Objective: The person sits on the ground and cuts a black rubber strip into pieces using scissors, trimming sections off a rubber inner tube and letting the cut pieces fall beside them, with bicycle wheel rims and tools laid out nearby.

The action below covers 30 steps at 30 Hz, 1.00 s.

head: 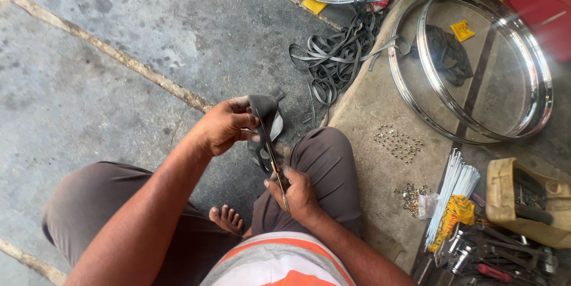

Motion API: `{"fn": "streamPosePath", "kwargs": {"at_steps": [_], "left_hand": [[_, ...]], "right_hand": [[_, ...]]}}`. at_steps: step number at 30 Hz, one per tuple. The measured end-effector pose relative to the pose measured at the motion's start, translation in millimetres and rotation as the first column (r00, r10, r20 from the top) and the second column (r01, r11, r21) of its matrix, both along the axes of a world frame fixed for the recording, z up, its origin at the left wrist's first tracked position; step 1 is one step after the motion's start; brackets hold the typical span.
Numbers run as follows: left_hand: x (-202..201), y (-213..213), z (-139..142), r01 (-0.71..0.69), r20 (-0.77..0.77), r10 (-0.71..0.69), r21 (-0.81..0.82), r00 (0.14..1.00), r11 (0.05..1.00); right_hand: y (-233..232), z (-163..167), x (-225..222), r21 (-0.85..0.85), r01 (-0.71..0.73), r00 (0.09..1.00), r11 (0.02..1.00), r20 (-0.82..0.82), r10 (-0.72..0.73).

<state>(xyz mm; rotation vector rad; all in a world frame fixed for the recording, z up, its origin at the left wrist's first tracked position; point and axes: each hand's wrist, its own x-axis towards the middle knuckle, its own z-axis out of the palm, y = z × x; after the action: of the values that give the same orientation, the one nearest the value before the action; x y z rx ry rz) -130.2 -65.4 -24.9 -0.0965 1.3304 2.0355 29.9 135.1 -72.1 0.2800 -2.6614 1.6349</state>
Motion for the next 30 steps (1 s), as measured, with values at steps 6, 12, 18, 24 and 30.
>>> {"fn": "streamPosePath", "kwargs": {"at_steps": [6,12,18,24,30], "left_hand": [[9.7,8.8,17.0,0.025,-0.059,-0.029,-0.078,0.998,0.997],[10.0,8.2,14.4,0.048,-0.089,-0.057,-0.100,0.994,0.994],[-0.8,8.3,2.8,-0.079,-0.095,0.065,-0.152,0.993,0.985],[-6.9,2.7,-2.5,-0.072,-0.126,0.056,-0.127,0.990,0.989],[-7.9,2.8,-1.8,-0.059,-0.157,0.031,-0.178,0.987,0.982]], "right_hand": [[-1.0,2.9,-4.8,-0.038,-0.021,0.998,0.999,0.062,0.023],[-1.1,1.3,-7.7,-0.037,-0.015,0.998,0.999,0.067,0.018],[-0.5,-0.1,-8.0,-0.054,-0.006,0.993,0.999,0.120,0.013],[0.1,-1.3,-7.2,-0.054,0.002,0.989,0.999,0.145,0.006],[1.2,-6.8,-6.8,-0.033,-0.008,0.995,0.999,0.103,0.011]]}}
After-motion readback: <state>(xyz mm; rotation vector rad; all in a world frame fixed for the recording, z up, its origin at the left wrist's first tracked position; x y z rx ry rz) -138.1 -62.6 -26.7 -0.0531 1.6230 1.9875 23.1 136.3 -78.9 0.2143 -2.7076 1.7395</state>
